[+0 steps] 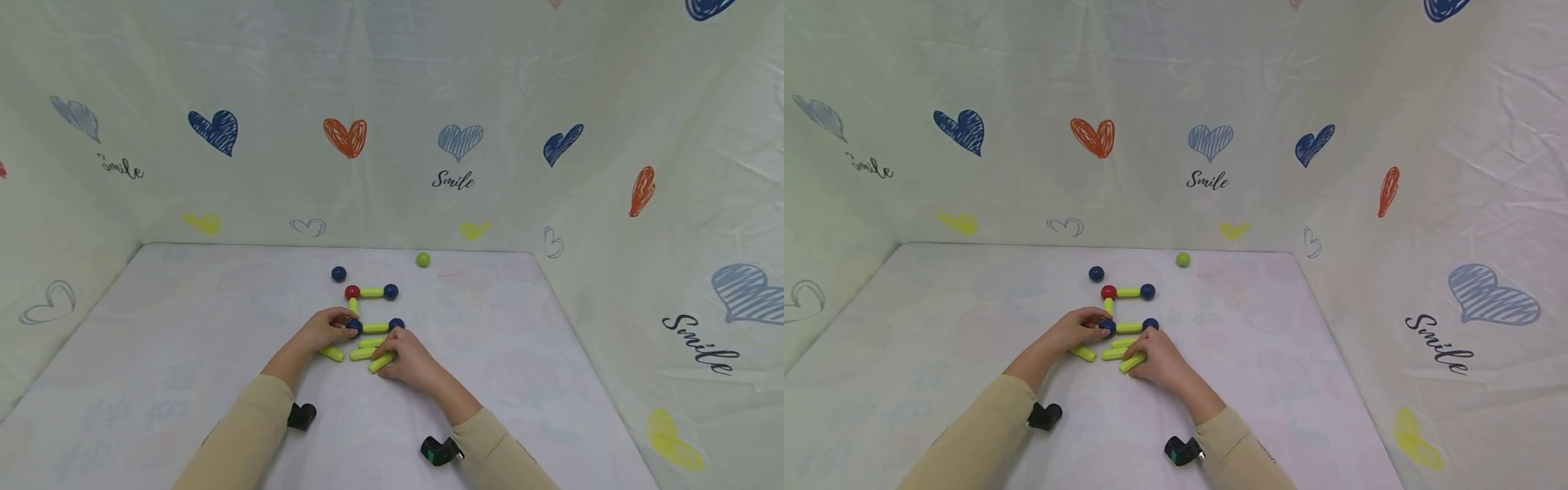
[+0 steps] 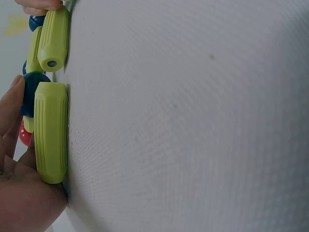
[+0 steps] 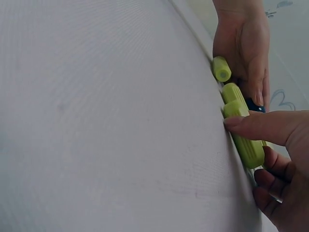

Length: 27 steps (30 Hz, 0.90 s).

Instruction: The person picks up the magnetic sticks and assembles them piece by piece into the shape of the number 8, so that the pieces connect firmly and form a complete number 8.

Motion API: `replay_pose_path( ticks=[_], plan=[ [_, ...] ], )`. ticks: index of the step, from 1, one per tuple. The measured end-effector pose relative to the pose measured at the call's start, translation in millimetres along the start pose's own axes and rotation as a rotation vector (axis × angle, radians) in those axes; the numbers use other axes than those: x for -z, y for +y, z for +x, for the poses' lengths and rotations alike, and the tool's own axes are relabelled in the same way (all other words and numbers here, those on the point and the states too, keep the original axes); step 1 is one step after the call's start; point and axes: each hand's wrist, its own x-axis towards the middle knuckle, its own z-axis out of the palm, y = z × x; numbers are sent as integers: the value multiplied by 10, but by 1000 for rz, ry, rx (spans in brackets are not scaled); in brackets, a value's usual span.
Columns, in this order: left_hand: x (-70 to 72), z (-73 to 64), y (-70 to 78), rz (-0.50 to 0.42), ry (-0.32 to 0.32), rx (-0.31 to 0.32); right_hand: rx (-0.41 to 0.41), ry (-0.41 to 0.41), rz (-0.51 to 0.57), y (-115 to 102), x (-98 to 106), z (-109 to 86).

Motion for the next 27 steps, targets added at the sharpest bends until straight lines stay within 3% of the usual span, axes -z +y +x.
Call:
replay_pose_path(
  ticks=[6,12,27],
  plan=[
    [-2,13,-5,1,-2,7,-23,9,43,-4,6,-1],
    [-1,17,-4,1,-5,9,-20,22,11,-53,113,13],
    [-9,-9,14,4,-1,22,-48,180,77,-125,428,183]
  ],
)
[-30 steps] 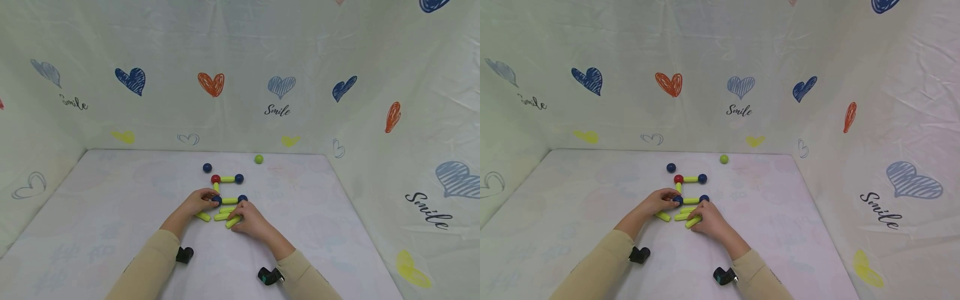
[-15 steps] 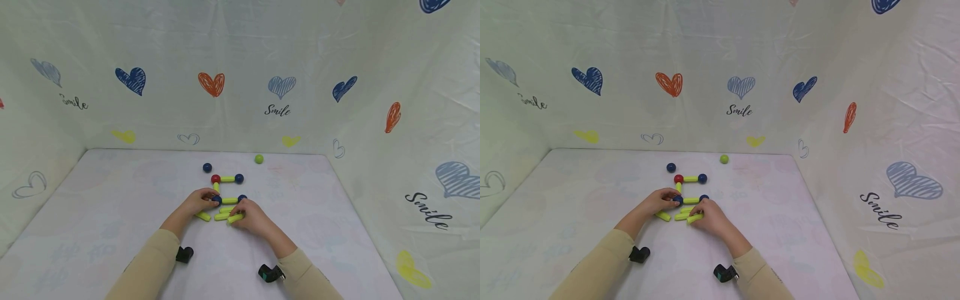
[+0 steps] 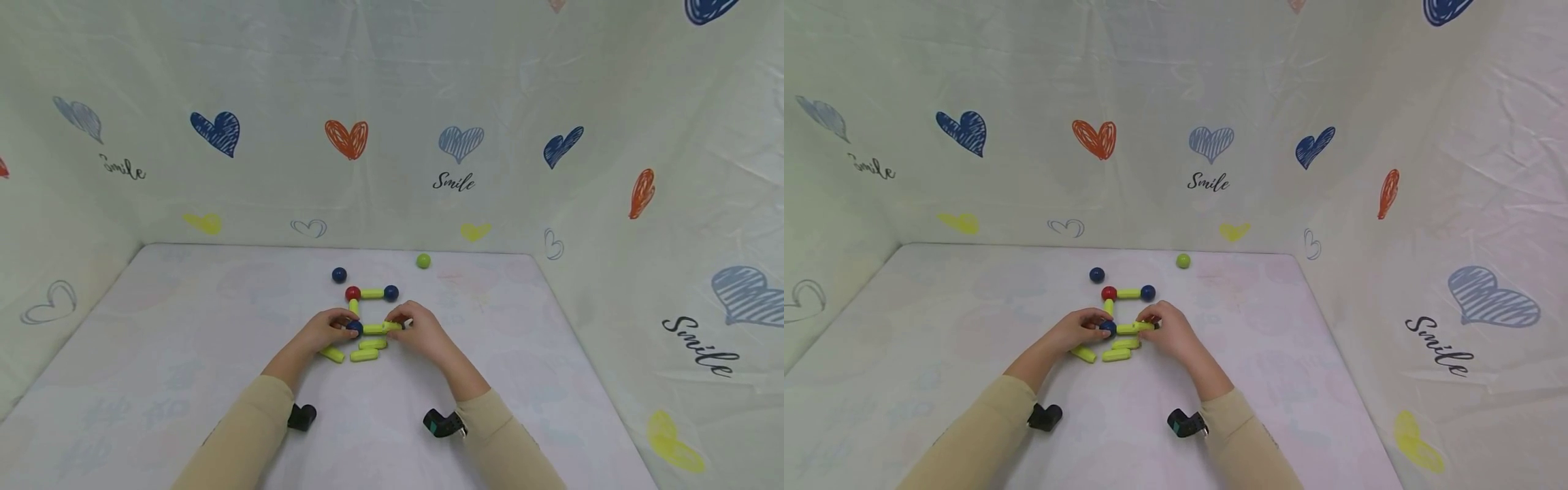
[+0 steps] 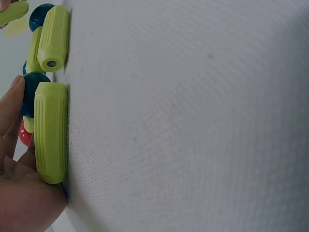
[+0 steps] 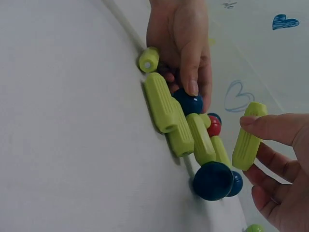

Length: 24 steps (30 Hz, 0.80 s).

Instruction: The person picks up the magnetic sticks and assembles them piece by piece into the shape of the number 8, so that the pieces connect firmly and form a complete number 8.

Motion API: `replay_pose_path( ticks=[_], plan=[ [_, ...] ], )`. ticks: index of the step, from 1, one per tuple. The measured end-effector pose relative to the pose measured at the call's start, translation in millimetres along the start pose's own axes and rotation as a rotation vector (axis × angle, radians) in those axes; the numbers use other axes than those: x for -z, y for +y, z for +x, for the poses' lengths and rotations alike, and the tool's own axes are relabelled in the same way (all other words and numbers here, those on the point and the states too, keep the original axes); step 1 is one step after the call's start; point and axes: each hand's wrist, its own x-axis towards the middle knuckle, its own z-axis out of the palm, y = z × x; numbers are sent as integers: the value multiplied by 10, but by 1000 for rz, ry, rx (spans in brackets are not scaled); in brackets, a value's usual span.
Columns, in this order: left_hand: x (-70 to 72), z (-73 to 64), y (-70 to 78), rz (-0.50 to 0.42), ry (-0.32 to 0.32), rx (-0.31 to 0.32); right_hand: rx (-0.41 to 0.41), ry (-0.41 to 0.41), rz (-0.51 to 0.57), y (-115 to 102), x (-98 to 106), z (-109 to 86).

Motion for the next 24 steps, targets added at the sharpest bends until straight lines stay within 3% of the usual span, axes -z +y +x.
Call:
replay_pose_path(
  ticks=[11,24],
  plan=[
    [-7,-6,2,-17,3,6,-79,75,51,18,28,229],
    [-4,4,-10,-25,8,14,-150,136,158,183,-16,407]
  ],
)
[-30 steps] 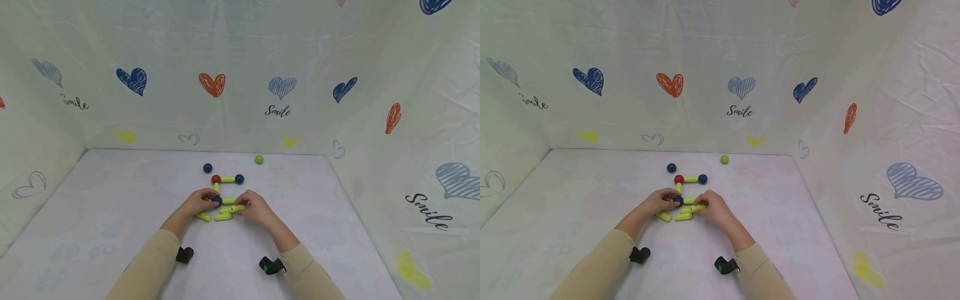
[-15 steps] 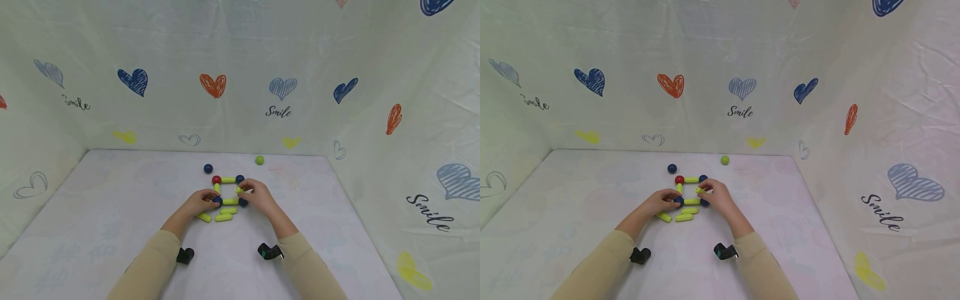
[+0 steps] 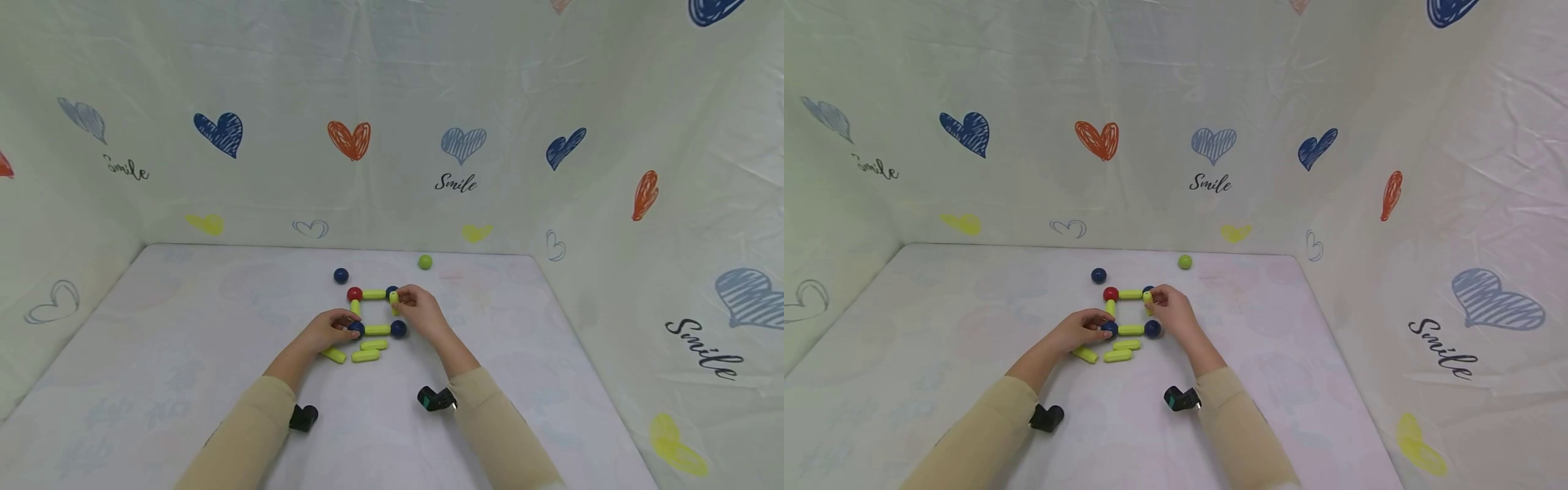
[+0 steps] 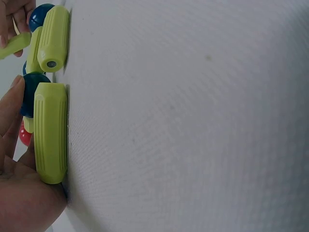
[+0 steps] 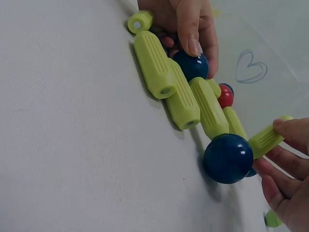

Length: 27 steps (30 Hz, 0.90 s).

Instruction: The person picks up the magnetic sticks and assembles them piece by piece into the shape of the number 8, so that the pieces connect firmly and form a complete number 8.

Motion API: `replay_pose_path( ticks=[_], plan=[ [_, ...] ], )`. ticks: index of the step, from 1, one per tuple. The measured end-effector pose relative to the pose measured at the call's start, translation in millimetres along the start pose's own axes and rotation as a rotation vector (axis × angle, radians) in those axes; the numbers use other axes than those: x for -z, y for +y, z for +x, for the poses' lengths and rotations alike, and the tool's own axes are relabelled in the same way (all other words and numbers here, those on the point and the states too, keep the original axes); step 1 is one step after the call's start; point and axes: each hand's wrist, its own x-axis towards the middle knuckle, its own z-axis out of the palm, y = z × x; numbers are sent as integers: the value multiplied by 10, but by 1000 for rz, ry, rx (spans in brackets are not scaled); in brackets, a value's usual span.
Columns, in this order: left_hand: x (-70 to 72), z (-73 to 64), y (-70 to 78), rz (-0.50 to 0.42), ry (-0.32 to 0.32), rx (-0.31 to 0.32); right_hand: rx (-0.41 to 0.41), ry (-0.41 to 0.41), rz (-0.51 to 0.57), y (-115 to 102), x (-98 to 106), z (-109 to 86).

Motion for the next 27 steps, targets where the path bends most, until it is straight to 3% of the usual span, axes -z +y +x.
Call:
replay_pose_path(
  ticks=[27],
  plan=[
    [-6,9,-5,13,3,1,-74,26,-34,157,-91,182]
  ],
)
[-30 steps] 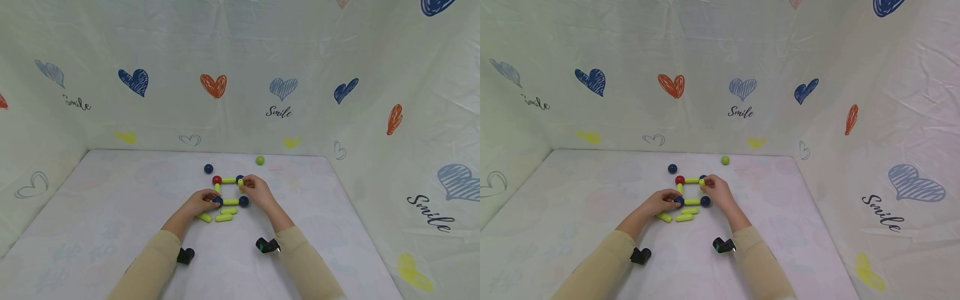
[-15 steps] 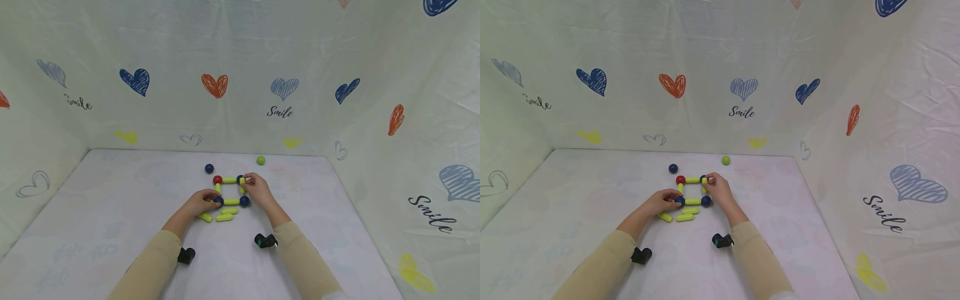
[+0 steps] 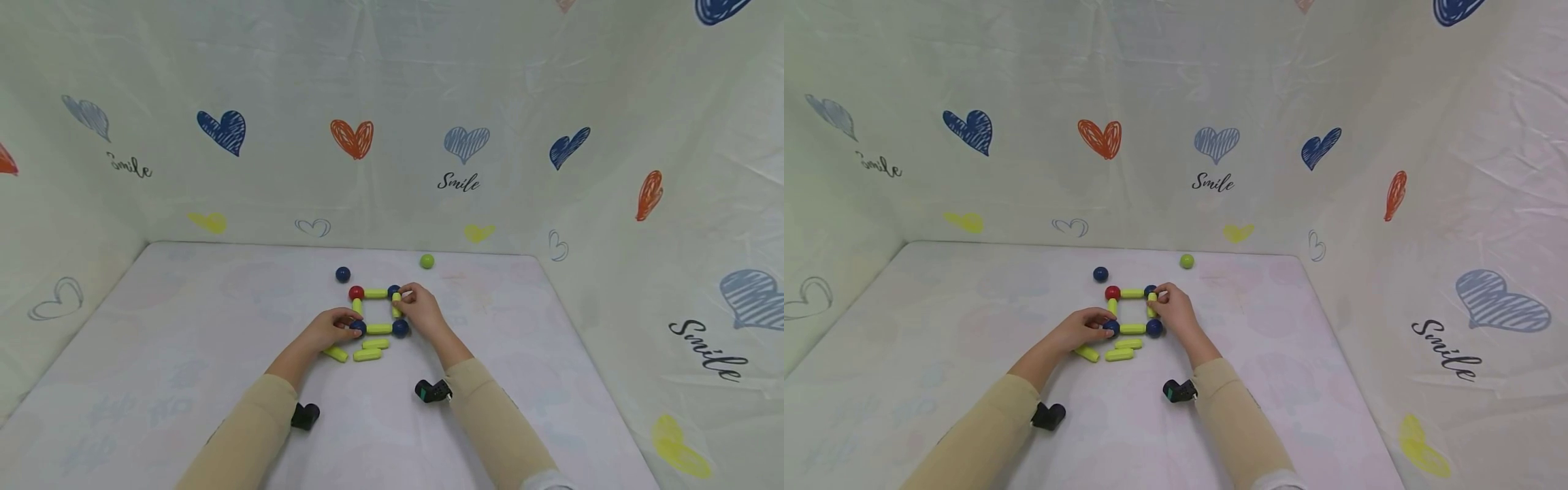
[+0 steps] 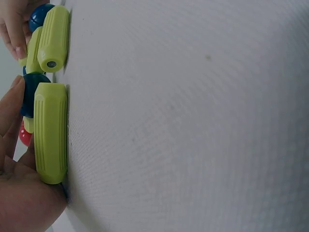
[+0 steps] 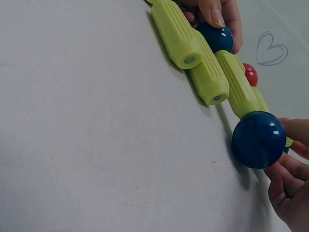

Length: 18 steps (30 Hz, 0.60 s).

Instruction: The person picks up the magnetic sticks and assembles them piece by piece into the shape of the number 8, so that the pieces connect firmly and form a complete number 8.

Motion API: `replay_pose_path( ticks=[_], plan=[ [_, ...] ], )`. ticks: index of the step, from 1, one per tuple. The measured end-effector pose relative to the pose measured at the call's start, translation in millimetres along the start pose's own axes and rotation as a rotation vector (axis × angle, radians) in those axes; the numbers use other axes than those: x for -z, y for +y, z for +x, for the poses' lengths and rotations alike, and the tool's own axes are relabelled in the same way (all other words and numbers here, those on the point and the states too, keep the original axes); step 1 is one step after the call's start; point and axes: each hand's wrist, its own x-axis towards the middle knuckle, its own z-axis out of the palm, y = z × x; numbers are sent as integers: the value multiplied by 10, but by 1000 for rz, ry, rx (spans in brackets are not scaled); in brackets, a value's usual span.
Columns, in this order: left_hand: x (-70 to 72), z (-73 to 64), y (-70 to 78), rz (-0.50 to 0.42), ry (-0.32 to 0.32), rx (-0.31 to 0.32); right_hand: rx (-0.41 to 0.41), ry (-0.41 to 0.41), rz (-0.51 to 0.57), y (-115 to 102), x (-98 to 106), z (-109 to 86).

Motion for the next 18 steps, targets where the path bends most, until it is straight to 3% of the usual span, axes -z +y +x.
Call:
replay_pose_path(
  ticks=[18],
  plan=[
    [12,-28,28,-4,-10,-2,-27,-30,-27,34,-15,-1]
  ],
)
